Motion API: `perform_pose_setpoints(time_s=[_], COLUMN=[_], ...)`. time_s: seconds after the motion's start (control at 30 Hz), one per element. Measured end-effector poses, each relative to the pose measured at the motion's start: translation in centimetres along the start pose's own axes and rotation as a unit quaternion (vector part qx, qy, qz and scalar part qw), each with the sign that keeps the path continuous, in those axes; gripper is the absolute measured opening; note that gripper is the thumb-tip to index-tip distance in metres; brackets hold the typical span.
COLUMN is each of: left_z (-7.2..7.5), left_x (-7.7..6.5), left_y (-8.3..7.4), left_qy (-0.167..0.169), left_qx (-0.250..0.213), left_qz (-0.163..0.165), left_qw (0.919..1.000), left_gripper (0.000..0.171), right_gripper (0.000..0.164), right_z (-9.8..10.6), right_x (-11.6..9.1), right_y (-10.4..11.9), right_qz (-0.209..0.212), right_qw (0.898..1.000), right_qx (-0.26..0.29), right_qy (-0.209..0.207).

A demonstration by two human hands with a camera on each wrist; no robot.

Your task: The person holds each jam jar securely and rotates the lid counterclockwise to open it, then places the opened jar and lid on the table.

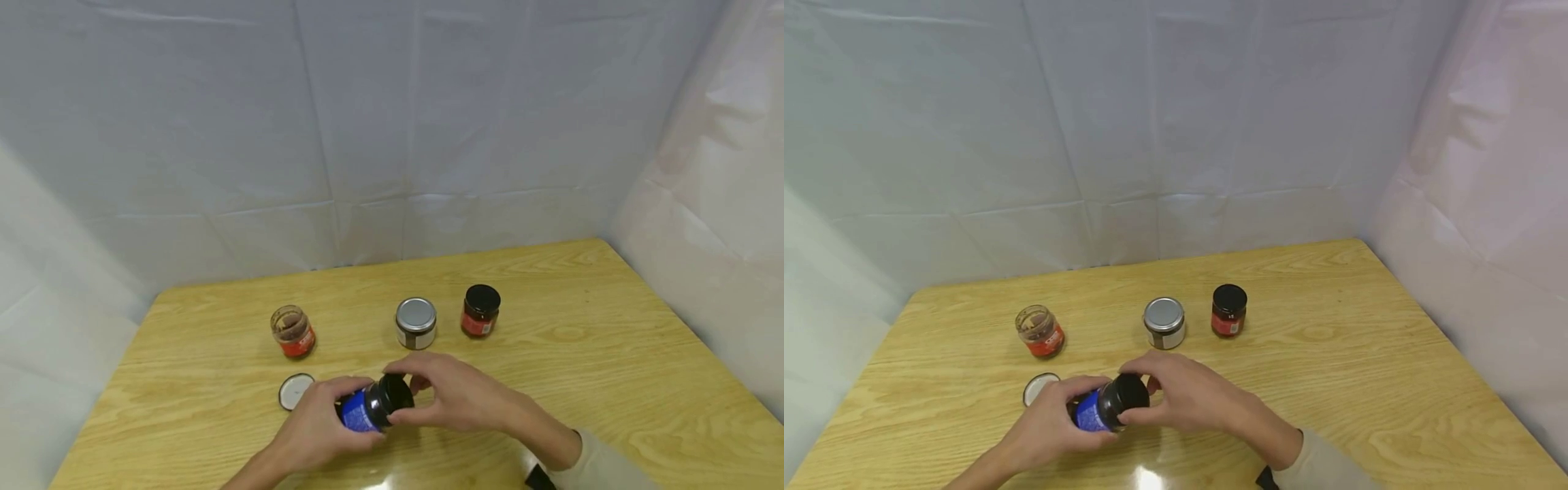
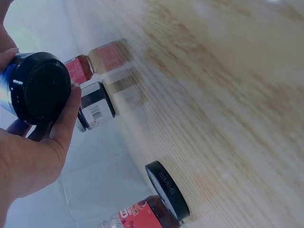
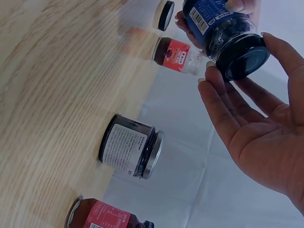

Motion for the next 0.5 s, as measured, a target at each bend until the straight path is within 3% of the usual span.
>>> perform_pose_setpoints(time_s=[0.5], left_z=[-0.07], left_x=[0.09], left_y=[-0.01], left_qy=[0.015], left_qx=[-0.006], left_qz=[-0.006], left_qw=[0.9999], left_gripper=[0.057], right_gripper=[0.051], right_z=[0.13], right_x=[-0.08], right_y=[0.19], right_qz=[0.058], right_qw=[0.998], right_qx=[0.000], right_qy=[0.010])
Point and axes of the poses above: each hand's wrist, its own x-axis towards the middle knuckle, its own z-axis out of the back of the hand, y = z × x, the point moved 7 cm from there along x, towards the middle knuckle, and after that the axes turned 10 degrees about -z, right-handed, at the moved point
